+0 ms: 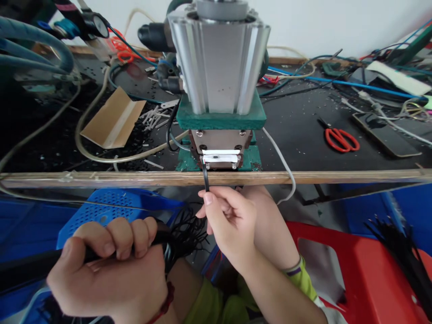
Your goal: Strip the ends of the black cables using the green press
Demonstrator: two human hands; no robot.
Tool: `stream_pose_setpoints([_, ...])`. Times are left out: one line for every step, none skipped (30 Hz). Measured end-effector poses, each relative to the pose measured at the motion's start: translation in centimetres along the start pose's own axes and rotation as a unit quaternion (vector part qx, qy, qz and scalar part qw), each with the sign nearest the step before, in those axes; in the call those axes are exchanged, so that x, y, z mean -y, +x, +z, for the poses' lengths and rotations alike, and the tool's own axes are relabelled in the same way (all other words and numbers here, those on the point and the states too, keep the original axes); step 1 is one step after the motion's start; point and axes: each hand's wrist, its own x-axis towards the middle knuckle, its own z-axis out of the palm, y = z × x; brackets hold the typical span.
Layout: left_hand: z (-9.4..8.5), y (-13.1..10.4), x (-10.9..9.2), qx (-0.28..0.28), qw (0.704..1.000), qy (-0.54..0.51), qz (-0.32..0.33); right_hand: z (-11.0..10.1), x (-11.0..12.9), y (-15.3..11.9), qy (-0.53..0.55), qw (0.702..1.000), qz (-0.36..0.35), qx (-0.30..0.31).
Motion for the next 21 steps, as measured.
stream_pose_setpoints([0.0,0.0,0.0,-0.001,1.000,0.000,-0.001,0.0,0.0,0.1,0.005,1.000,0.009,0.000])
stream_pose_setpoints([0.0,0.0,0.0,-0.002,1.000,-0.001,-0.002,0.0,0.0,0.2,0.011,1.000,0.019,0.000])
stream_pose_setpoints([0.0,0.0,0.0,-0.002,1.000,-0.002,-0.002,0.0,0.1,0.2,0.017,0.999,0.029,-0.002])
stream_pose_setpoints([0.0,0.0,0.0,-0.003,1.000,-0.003,-0.002,0.0,0.2,0.3,0.024,0.999,0.038,-0.004])
stream_pose_setpoints([-0.1,0.0,0.0,-0.003,1.000,-0.004,-0.003,0.0,0.3,0.4,0.030,0.998,0.047,-0.006])
stream_pose_setpoints([-0.1,-0.1,0.0,-0.003,1.000,-0.005,-0.004,0.1,0.4,0.5,0.037,0.998,0.055,-0.006])
stream_pose_setpoints([-0.1,-0.1,0.0,-0.004,1.000,-0.006,-0.003,0.1,0.6,0.6,0.044,0.997,0.065,-0.005])
stream_pose_setpoints([-0.1,-0.1,0.0,-0.003,1.000,-0.005,-0.003,0.2,0.7,0.6,0.053,0.996,0.076,-0.003])
stream_pose_setpoints([-0.1,-0.1,0.0,-0.002,1.000,-0.005,0.000,0.3,0.8,0.7,0.063,0.994,0.087,0.001])
stream_pose_setpoints([0.0,-0.1,0.0,-0.003,1.000,-0.004,0.001,0.3,1.0,0.7,0.074,0.992,0.098,0.005])
stream_pose_setpoints([0.0,-0.1,0.0,-0.003,1.000,-0.005,0.004,0.4,1.1,0.8,0.083,0.991,0.106,0.010])
stream_pose_setpoints([0.0,-0.1,0.0,-0.002,1.000,-0.005,0.005,0.4,1.2,0.8,0.091,0.990,0.111,0.014])
stream_pose_setpoints([0.1,-0.2,0.0,-0.001,1.000,-0.005,0.004,0.5,1.2,0.9,0.094,0.989,0.113,0.017])
stream_pose_setpoints([0.1,-0.2,0.0,-0.001,1.000,-0.004,0.004,0.5,1.3,0.9,0.095,0.989,0.114,0.020])
stream_pose_setpoints([0.1,-0.2,0.0,-0.001,1.000,-0.002,0.003,0.6,1.4,1.0,0.094,0.989,0.114,0.022])
stream_pose_setpoints([0.2,-0.2,0.0,-0.002,1.000,-0.001,0.003,0.6,1.4,1.1,0.092,0.989,0.113,0.022])
stream_pose_setpoints([0.2,-0.2,0.0,-0.002,1.000,0.000,0.003,0.7,1.4,1.2,0.090,0.989,0.112,0.021])
stream_pose_setpoints([0.2,-0.2,0.0,-0.004,1.000,-0.001,0.003,0.7,1.4,1.3,0.089,0.990,0.111,0.019])
stream_pose_setpoints([0.2,-0.2,0.0,-0.004,1.000,-0.003,0.004,0.7,1.4,1.4,0.089,0.990,0.110,0.015])
stream_pose_setpoints([0.2,-0.2,0.1,-0.004,1.000,-0.005,0.005,0.7,1.4,1.5,0.090,0.990,0.109,0.012])
stream_pose_setpoints([0.1,-0.2,0.1,-0.004,1.000,-0.006,0.005,0.8,1.4,1.6,0.090,0.990,0.109,0.010])
